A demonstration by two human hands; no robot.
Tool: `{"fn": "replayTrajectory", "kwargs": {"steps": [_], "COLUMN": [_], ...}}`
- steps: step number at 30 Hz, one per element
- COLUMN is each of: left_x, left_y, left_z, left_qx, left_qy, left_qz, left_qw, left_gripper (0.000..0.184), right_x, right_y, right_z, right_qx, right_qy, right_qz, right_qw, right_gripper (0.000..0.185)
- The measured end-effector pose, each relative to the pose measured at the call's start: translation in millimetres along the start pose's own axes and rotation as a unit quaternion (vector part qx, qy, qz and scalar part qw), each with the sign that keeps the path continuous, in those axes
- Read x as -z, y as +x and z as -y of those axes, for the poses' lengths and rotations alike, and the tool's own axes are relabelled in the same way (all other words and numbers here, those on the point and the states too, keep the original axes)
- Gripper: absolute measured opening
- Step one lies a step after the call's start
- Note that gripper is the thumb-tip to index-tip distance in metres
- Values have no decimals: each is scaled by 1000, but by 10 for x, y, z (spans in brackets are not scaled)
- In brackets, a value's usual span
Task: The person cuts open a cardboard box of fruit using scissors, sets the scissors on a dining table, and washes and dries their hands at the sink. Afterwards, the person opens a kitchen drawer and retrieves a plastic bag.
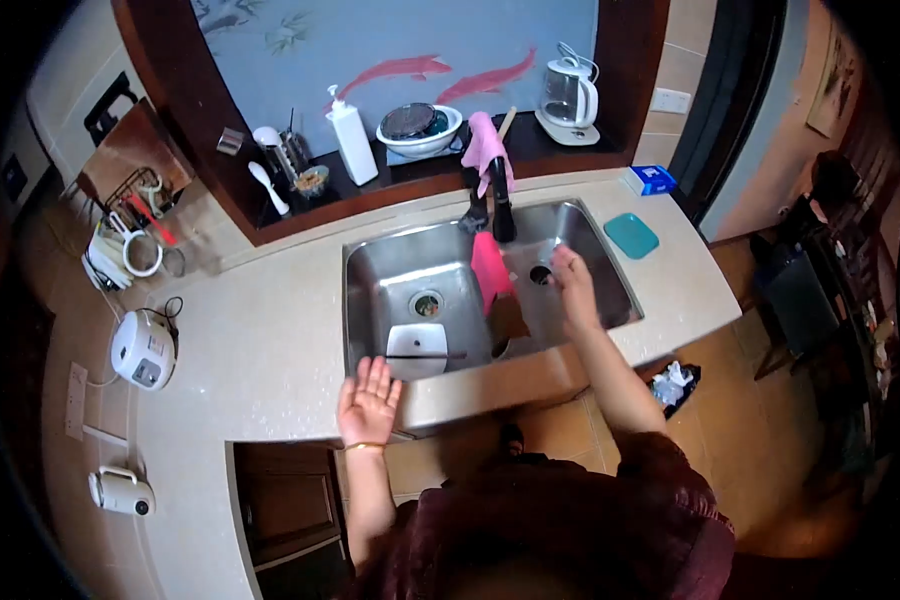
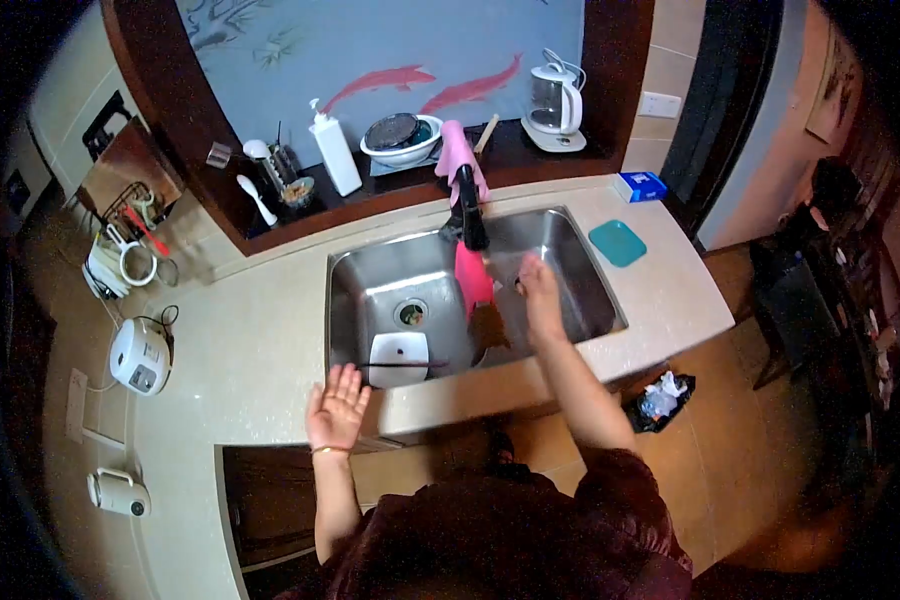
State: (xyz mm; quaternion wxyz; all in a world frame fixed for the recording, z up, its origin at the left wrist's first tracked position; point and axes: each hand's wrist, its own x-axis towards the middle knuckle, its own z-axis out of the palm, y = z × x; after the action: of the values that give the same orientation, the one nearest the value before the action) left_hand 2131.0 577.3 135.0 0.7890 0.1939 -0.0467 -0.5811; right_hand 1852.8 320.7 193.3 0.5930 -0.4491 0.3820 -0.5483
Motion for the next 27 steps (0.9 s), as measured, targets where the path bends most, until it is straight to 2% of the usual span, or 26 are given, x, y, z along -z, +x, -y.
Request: {"fn": "replayTrajectory", "kwargs": {"steps": [1,2,3,4,5,7,9,11,13,15,17,19,22,24,26,27], "left_x": [38,-88,-274,174,14,71,-307,-307,-390,-344,-431,-766,-689,-296,265,569], "left_y": [332,664,965,1495,1767,2473,2933,3499,3937,4302,4377,4224,4012,4031,4254,4407], "left_z": [131,334,531,713,895,1117,1260,1434,1570,1761,1800,1759,1584,1523,1618,1733], "left_qx": [5,-6,-6,-16,-40,-71,-129,-191,-195,-133,-73,-14,-45,-265,-280,-168], "left_qy": [116,314,404,516,591,724,816,823,841,882,900,901,925,884,769,636], "left_qz": [-61,-140,-134,-113,-67,10,71,109,147,151,144,130,206,272,315,309], "left_qw": [991,939,905,849,803,686,560,523,482,427,404,414,318,271,481,687], "left_gripper": [45,46,50,59,64,67,68,65,61,58,56,55,53,49,46,44], "right_x": [-117,-173,-93,98,287,442,184,47,-16,-116,-181,-273,-515,-596,-802,-908], "right_y": [170,308,536,784,1031,1144,975,951,892,999,1128,1180,1122,1118,1065,1033], "right_z": [-36,-79,-295,-742,-1188,-1518,-1265,-992,-741,-471,-236,-64,-25,-63,-119,-146], "right_qx": [-42,-83,-108,-126,-149,-219,-321,-253,-170,-79,-18,16,40,46,1,-22], "right_qy": [80,157,159,213,259,319,239,211,148,47,-53,-125,-163,-180,-154,-142], "right_qz": [-14,-26,-2,73,146,159,-61,-67,-38,41,126,178,195,207,215,217], "right_qw": [996,984,981,966,943,908,914,942,973,995,990,976,966,961,965,966], "right_gripper": [29,25,20,17,15,17,20,21,26,33,40,44,45,45,44,44]}}
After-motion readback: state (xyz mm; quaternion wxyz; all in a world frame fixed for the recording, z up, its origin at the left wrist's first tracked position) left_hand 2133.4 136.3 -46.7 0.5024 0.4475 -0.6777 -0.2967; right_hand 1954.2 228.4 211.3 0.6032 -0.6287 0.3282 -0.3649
